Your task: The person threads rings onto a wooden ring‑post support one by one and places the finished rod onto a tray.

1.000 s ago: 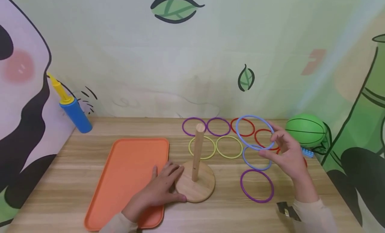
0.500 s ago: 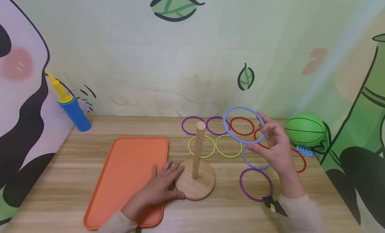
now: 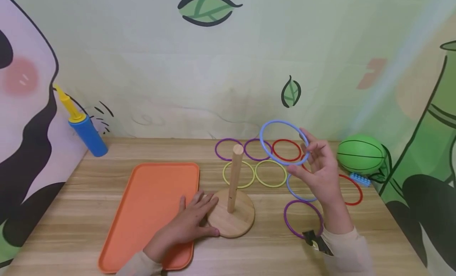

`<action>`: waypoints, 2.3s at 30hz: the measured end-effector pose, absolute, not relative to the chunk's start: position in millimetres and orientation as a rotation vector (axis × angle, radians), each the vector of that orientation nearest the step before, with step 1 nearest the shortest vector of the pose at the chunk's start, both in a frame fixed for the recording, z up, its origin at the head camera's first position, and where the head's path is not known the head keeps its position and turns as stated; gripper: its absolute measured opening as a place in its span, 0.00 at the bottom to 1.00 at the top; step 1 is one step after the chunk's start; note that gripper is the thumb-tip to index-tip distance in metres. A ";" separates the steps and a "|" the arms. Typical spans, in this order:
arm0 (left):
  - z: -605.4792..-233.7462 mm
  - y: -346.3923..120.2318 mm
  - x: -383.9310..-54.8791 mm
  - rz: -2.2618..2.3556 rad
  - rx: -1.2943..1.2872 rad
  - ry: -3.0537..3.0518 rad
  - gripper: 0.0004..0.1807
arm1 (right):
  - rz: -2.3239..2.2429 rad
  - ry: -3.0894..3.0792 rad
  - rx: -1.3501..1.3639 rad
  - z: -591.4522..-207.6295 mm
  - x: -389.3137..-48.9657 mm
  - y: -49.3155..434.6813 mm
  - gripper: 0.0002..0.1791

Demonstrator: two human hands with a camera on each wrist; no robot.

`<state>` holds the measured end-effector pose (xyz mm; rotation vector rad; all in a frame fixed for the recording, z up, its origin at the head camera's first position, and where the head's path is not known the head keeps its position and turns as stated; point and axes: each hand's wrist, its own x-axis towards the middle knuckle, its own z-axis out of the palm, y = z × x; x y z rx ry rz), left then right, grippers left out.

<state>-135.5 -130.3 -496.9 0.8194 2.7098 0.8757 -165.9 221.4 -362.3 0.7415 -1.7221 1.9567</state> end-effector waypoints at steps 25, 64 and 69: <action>-497.2 -131.9 -136.4 0.890 0.821 2.700 0.54 | 1.923 -1.775 0.896 -338.6 -160.5 198.1 0.28; -501.3 -131.8 -136.7 0.937 0.751 2.703 0.59 | 1.771 -2.066 0.954 -343.6 -159.8 173.4 0.28; -500.8 -132.3 -136.3 0.943 0.734 2.695 0.59 | 1.638 -2.154 0.951 -347.9 -157.5 170.5 0.29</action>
